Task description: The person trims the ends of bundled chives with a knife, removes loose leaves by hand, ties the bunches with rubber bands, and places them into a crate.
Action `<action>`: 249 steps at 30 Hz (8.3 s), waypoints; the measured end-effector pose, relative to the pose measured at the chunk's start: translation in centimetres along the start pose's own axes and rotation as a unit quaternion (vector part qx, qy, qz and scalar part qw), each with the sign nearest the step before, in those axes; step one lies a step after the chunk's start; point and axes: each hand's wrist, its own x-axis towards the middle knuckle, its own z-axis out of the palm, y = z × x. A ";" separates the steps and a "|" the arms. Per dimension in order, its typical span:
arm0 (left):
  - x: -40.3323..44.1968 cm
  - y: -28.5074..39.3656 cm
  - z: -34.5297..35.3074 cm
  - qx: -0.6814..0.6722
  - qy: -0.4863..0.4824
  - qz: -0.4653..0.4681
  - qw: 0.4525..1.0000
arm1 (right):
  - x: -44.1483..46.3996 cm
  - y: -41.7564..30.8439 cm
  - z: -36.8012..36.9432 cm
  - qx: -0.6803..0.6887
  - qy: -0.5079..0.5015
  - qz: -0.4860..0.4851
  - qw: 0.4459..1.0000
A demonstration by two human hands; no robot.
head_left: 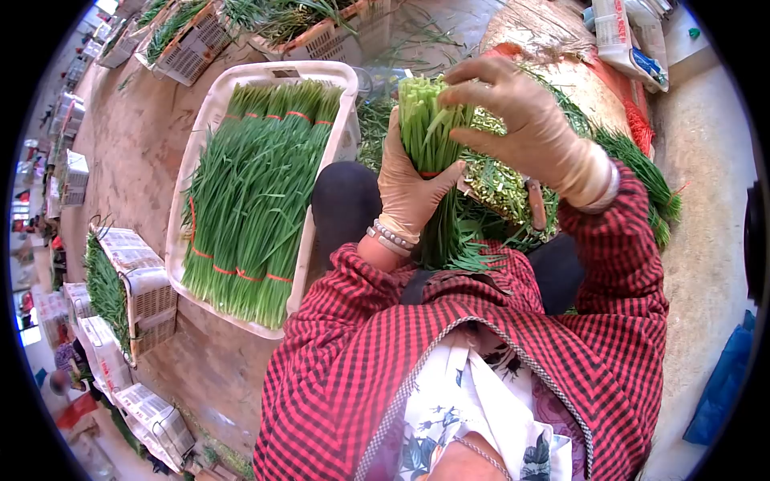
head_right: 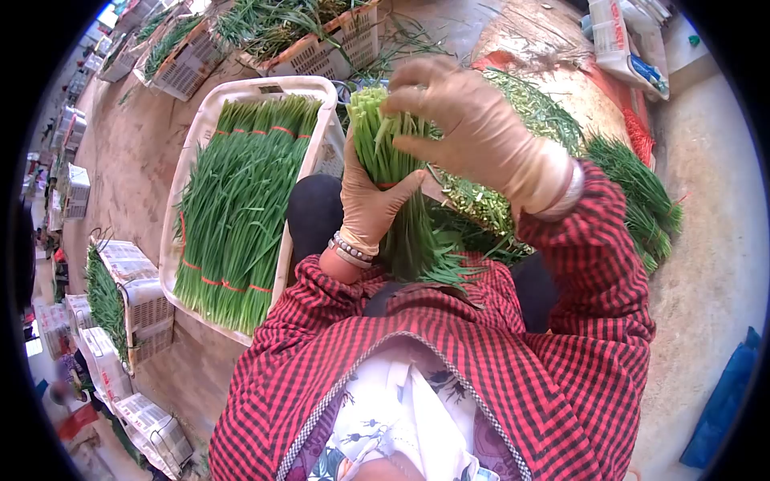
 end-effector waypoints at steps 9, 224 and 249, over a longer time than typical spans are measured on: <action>-0.1 0.2 0.1 -0.054 0.004 -0.028 0.998 | 0.7 0.1 1.5 -0.018 0.051 0.040 0.998; -0.9 0.9 -45.4 0.680 0.248 -0.226 0.652 | 28.2 -3.1 35.6 -0.161 -0.276 -0.236 0.918; -0.7 1.4 -45.3 0.674 0.212 -0.261 0.658 | 31.4 -6.9 35.1 -0.129 -0.302 -0.036 0.944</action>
